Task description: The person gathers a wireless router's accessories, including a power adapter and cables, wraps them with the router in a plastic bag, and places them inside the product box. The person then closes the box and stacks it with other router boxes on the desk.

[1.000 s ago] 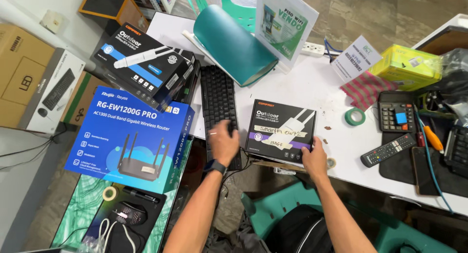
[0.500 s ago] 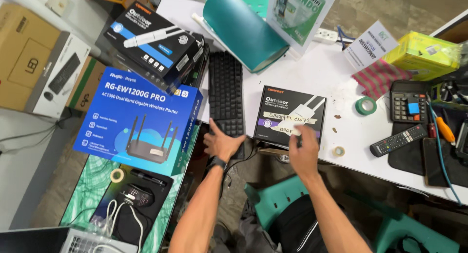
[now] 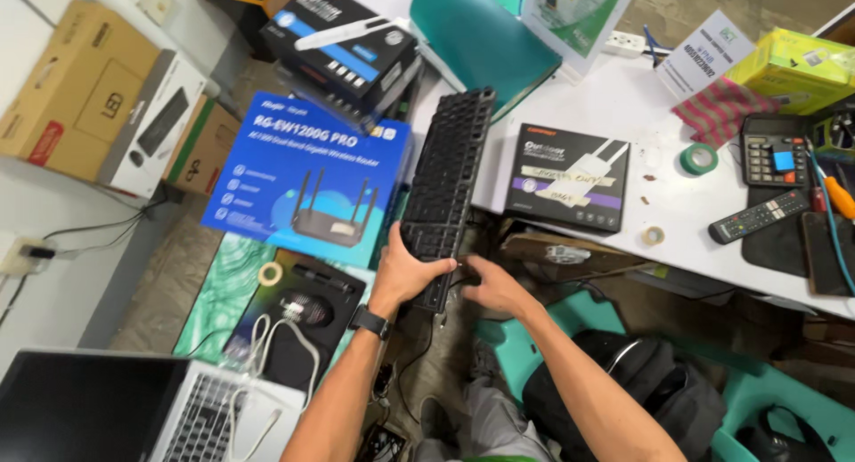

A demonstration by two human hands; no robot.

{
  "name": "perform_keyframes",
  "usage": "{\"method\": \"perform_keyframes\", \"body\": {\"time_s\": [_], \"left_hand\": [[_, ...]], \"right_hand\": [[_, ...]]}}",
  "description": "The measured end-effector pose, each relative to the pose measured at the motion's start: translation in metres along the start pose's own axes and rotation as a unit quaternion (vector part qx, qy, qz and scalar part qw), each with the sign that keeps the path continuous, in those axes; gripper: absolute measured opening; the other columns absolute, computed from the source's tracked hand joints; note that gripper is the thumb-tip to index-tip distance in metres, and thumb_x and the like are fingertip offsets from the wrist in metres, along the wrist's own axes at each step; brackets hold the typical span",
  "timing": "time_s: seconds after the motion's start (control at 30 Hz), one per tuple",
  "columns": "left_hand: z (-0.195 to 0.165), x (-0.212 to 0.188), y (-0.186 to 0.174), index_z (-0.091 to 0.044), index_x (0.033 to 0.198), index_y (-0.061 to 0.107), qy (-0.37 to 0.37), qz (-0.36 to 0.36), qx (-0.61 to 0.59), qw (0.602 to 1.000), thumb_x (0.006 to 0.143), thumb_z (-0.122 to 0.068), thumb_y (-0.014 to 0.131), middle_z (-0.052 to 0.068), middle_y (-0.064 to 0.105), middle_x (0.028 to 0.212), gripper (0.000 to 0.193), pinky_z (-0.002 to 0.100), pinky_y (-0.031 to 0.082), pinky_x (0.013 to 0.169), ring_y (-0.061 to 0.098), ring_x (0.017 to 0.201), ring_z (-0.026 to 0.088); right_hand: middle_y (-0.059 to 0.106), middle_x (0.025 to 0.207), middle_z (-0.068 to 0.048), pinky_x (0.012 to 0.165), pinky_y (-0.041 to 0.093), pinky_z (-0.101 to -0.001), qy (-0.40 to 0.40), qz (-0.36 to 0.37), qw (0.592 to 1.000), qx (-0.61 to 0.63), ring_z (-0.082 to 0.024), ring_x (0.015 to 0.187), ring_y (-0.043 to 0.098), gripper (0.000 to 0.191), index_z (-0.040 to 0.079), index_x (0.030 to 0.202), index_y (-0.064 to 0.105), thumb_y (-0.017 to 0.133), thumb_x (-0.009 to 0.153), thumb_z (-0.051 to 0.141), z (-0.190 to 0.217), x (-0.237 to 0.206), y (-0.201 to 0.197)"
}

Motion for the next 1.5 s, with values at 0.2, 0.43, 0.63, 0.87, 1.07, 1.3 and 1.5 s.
{"method": "perform_keyframes", "body": {"time_s": [0.2,0.43,0.63,0.87,1.07,1.3,1.5], "left_hand": [[-0.026,-0.045,-0.092,-0.003,0.156,0.025,0.140,-0.072,0.251,0.955,0.046,-0.054,0.095,0.027,0.049,0.127,0.141,0.053,0.046,0.094,0.053,0.116,0.046],[-0.075,-0.102,-0.152,-0.013,0.153,0.038,0.348,-0.066,0.489,0.797,0.039,-0.048,0.094,0.021,0.052,0.123,0.132,0.051,0.040,0.082,0.052,0.109,0.039],[-0.093,-0.158,-0.170,-0.014,0.151,0.040,0.462,0.026,0.463,0.756,0.039,-0.043,0.090,0.021,0.054,0.123,0.125,0.050,0.041,0.083,0.053,0.109,0.039],[-0.097,-0.196,-0.190,-0.013,0.149,0.042,0.506,0.039,0.394,0.767,0.037,-0.041,0.090,0.023,0.052,0.126,0.125,0.051,0.040,0.083,0.053,0.111,0.039],[-0.104,-0.196,-0.196,-0.020,0.150,0.045,0.496,-0.004,0.502,0.709,0.043,-0.030,0.091,0.019,0.052,0.119,0.117,0.048,0.039,0.083,0.054,0.106,0.035],[-0.096,-0.187,-0.192,-0.021,0.156,0.040,0.469,-0.032,0.548,0.692,0.043,-0.020,0.088,0.015,0.053,0.114,0.123,0.046,0.039,0.083,0.053,0.107,0.033],[-0.071,-0.166,-0.171,-0.022,0.158,0.031,0.344,0.093,0.502,0.788,0.043,-0.038,0.095,0.019,0.051,0.125,0.133,0.053,0.039,0.090,0.052,0.115,0.039]], "right_hand": [[0.076,0.079,-0.006,0.070,0.057,-0.0334,0.091,0.088,0.992,-0.024,-0.016,0.074,0.071,0.013,0.007,0.092,0.071,0.073,0.087,0.019,0.031,-0.039,0.007],[0.067,0.080,-0.007,0.066,0.051,-0.0311,-0.126,-0.147,0.971,-0.138,-0.016,0.071,0.062,0.016,0.005,0.094,0.072,0.079,0.084,0.016,0.191,-0.041,-0.104],[0.072,0.084,-0.004,0.074,0.051,-0.0273,-0.094,-0.141,0.980,-0.106,-0.011,0.078,0.063,0.018,0.004,0.094,0.074,0.081,0.083,0.015,0.248,-0.039,-0.137],[0.074,0.081,-0.006,0.069,0.048,-0.0280,-0.009,-0.015,0.992,-0.124,-0.011,0.076,0.061,0.012,0.005,0.093,0.076,0.077,0.086,0.015,0.247,-0.043,-0.160],[0.076,0.082,-0.008,0.068,0.052,-0.0388,0.067,0.017,0.958,-0.277,-0.021,0.074,0.067,0.016,0.005,0.094,0.066,0.068,0.093,0.021,0.227,-0.044,-0.170],[0.069,0.092,-0.026,0.077,0.049,-0.0527,-0.008,-0.185,0.954,-0.234,-0.049,0.091,0.063,0.023,0.001,0.106,0.056,0.057,0.106,0.024,0.210,-0.062,-0.123],[0.064,0.089,-0.033,0.076,0.046,-0.0597,-0.006,-0.239,0.931,-0.277,-0.056,0.089,0.059,0.019,0.005,0.115,0.060,0.055,0.103,0.019,0.207,-0.073,-0.119]]}}
Point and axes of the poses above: each hand's wrist, its own x-axis towards the middle knuckle, its own y-axis out of the palm, z = x × y, the point moved 7 cm from there along x, towards the middle knuckle
